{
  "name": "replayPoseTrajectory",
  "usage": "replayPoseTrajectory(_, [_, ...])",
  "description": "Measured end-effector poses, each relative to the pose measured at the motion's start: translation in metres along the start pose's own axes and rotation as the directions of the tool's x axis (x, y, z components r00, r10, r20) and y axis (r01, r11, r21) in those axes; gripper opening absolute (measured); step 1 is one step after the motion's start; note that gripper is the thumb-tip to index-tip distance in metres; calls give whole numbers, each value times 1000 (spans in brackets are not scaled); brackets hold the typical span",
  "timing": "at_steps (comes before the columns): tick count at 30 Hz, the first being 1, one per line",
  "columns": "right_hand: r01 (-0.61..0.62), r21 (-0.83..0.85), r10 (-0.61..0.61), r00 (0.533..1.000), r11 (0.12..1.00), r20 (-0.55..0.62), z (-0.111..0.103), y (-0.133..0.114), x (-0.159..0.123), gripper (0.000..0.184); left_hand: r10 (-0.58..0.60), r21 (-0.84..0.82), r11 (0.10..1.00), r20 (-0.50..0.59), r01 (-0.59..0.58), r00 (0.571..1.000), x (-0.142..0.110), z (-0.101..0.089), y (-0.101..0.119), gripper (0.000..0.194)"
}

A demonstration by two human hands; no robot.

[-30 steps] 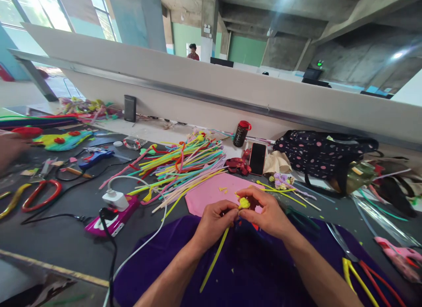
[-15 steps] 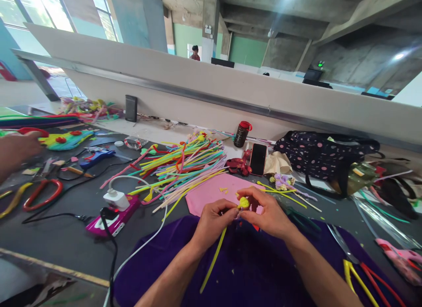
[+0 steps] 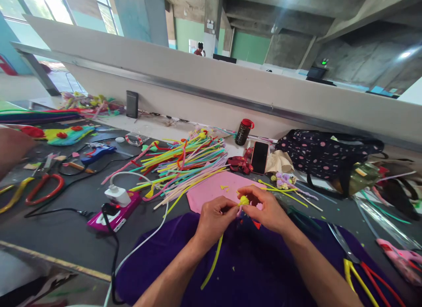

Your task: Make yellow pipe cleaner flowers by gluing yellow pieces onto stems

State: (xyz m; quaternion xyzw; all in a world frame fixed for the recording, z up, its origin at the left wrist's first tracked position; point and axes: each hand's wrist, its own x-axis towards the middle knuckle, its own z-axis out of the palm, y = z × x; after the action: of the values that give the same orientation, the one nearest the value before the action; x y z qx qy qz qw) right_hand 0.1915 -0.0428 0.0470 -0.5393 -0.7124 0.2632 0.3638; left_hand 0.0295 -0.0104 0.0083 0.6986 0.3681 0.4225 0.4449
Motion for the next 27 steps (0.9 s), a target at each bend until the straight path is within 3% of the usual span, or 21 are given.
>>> replayPoseTrajectory(14, [0, -68, -3, 999, 998, -41, 6, 4, 0, 28, 32, 57, 998, 0, -32, 1000, 1, 1, 0, 12])
replayPoseTrajectory(21, [11, -109, -13, 1000, 994, -13, 6, 0, 1, 34, -23, 33, 999, 20, 23, 1000, 1, 2, -2, 12])
replayPoseTrajectory(24, [63, -102, -68, 996, 993, -49, 1, -4, -2, 47, -93, -119, 988, 20, 94, 996, 3, 0, -2, 10])
replayPoseTrajectory(27, [83, -31, -88, 956, 996, -281, -7, -5, -6, 37, -264, -442, 852, 101, 281, 959, 7, -6, -4, 14])
